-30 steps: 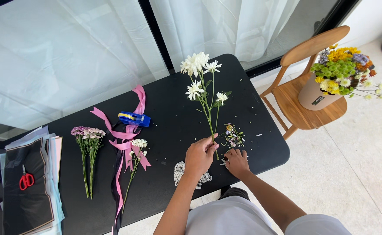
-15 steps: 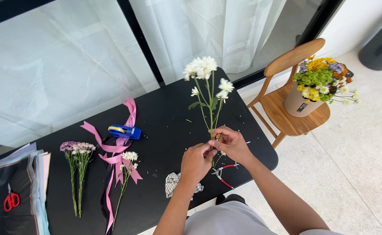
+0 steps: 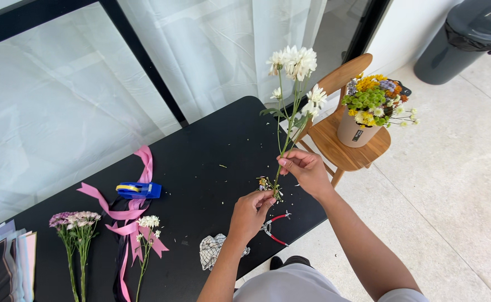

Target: The person trims flower stems with shears and wipes them with a cloth before placing them into a bouquet on a chair.

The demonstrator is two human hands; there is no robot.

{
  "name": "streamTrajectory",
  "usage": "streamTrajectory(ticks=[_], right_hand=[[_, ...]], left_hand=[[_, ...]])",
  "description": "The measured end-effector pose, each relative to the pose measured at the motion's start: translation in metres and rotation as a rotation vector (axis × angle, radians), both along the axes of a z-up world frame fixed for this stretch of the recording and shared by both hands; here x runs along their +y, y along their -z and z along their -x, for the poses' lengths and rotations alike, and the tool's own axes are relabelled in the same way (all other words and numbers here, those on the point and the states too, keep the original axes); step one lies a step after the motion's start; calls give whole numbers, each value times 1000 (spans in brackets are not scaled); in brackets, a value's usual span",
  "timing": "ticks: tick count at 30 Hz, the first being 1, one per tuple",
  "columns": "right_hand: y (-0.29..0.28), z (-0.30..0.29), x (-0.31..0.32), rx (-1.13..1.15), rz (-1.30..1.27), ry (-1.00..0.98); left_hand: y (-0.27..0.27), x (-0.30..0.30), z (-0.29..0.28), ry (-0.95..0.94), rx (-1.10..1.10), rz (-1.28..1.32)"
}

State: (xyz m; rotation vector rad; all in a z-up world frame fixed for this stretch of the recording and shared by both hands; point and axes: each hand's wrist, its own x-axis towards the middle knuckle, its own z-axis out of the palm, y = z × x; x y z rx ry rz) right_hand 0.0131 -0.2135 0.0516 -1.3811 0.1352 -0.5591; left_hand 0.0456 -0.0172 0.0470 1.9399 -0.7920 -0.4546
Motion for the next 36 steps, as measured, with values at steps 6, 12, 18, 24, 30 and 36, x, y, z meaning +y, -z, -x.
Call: streamTrajectory(ticks=[6,12,18,24,30,36], right_hand=[[-22,8,-6,-51,55,30],[-20,11,-2,-49,70,21],[-15,8,3,-43,77,-8],[4,6,12,-2,1,-85],[9,-1,35,115,39,-138],[3,-16,57,172,43,-216]], left_hand=[[2,-8,1,14,36,47],[-6,-2,4,15,37,85],[-1,6,2,-33,51,80],[6,22,10,-111,-26,190],[13,53,18,-236,9,249],[22,73,25,-359,78,302]])
